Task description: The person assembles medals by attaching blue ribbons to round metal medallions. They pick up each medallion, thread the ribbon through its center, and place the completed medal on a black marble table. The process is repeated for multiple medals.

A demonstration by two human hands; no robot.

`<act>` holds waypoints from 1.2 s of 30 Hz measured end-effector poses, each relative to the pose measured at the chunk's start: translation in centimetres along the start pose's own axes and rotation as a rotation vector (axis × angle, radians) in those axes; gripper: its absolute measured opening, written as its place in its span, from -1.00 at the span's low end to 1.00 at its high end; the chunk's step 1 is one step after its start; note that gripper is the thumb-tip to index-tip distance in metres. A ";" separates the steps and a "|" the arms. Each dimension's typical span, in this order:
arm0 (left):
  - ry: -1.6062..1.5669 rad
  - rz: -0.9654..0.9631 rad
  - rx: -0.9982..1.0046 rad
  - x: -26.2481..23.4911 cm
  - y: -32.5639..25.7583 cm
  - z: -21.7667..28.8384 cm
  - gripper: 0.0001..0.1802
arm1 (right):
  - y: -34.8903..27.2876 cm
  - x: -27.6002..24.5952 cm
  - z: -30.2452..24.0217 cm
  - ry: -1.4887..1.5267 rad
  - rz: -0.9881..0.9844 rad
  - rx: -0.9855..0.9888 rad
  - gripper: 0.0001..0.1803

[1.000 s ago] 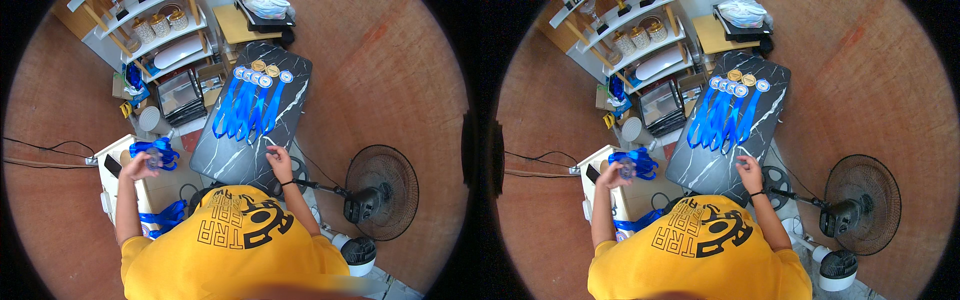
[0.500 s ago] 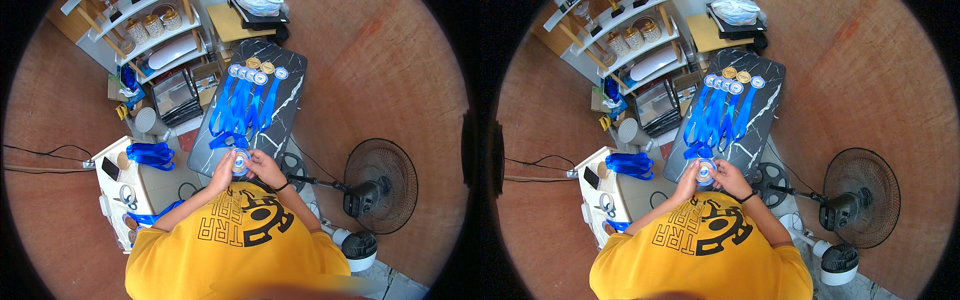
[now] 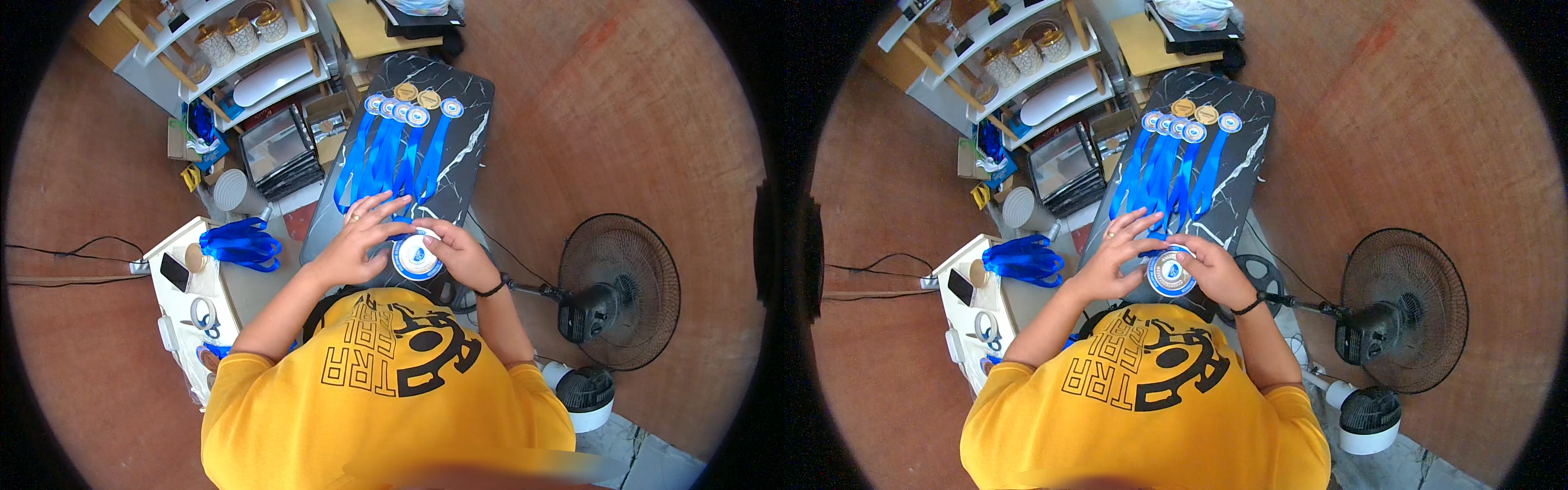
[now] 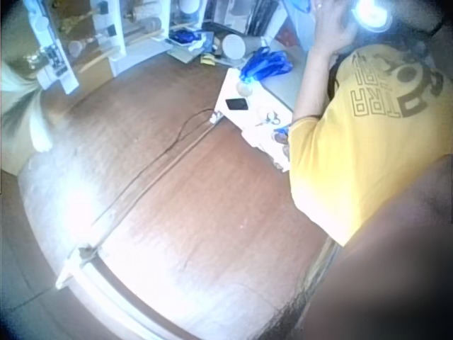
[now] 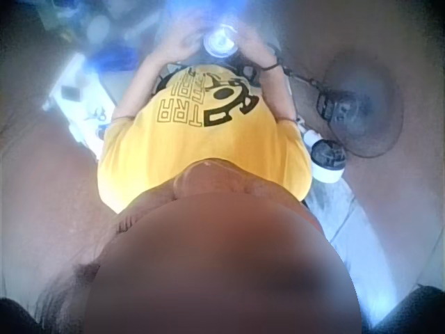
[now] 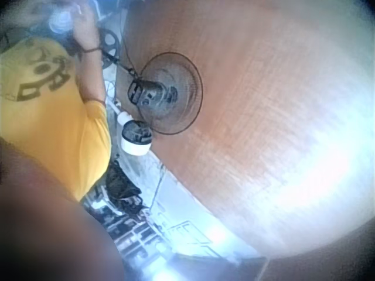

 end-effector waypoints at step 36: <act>-0.858 -0.105 -0.645 10.3 -1.7 -0.5 -0.67 | 2.2 -5.5 -1.8 0.415 0.373 -0.230 -0.48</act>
Point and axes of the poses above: each hand's wrist, its own y-axis towards the middle knuckle, its own x-axis out of the palm, z = x × y, the point moved 7 cm from there along y, towards the middle knuckle, and after that the axes turned 6 degrees about y, right-handed, at the moved point
